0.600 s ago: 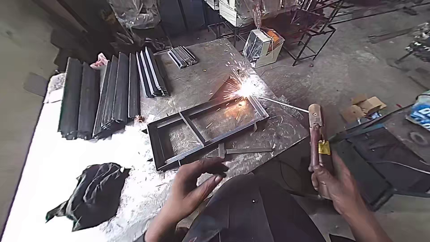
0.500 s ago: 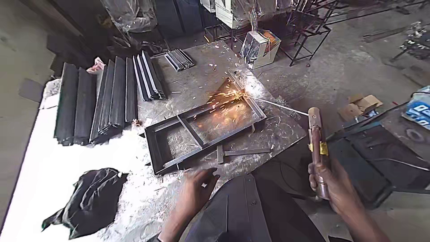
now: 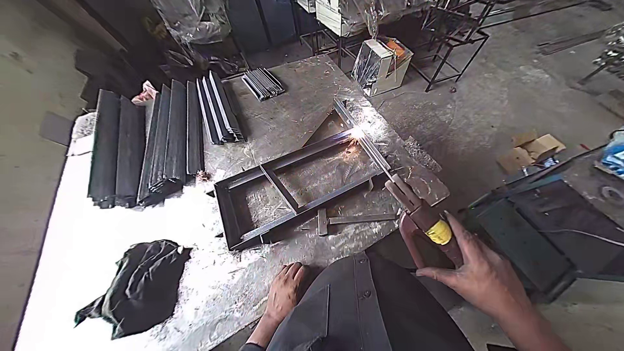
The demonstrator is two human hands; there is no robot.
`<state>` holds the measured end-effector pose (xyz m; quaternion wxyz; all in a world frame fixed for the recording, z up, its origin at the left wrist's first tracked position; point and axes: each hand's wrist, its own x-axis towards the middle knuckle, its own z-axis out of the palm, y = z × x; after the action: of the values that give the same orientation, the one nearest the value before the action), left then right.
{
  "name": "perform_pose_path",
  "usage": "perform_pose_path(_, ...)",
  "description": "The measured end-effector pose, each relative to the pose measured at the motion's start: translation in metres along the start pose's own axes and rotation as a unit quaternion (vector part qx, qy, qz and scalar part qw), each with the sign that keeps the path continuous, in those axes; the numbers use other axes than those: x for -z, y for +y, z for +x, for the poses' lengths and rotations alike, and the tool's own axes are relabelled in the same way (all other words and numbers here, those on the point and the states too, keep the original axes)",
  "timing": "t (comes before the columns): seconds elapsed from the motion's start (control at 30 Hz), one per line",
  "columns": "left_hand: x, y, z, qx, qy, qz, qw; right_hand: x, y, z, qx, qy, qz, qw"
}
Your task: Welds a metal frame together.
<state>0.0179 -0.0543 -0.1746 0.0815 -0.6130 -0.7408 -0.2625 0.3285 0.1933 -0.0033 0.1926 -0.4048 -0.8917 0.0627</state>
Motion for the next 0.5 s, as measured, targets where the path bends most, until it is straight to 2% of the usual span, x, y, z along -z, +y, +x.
perform_pose_path(0.1,0.002,0.002,0.002,0.006,-0.017,-0.001,1.0,0.003,0.0,-0.001,-0.053,-0.01,0.063,0.997)
perform_pose_path(0.23,0.0,0.0,-0.001,0.009,-0.023,-0.004,1.0,0.008,0.001,0.004,-0.137,0.004,0.199,0.97)
perform_pose_path(0.33,-0.001,-0.001,0.0,0.005,-0.016,-0.005,1.0,0.008,0.003,0.01,-0.13,0.018,0.265,0.955)
perform_pose_path(0.5,0.001,0.002,0.001,0.011,-0.02,0.001,1.0,0.005,0.0,0.015,-0.119,0.003,0.256,0.959)
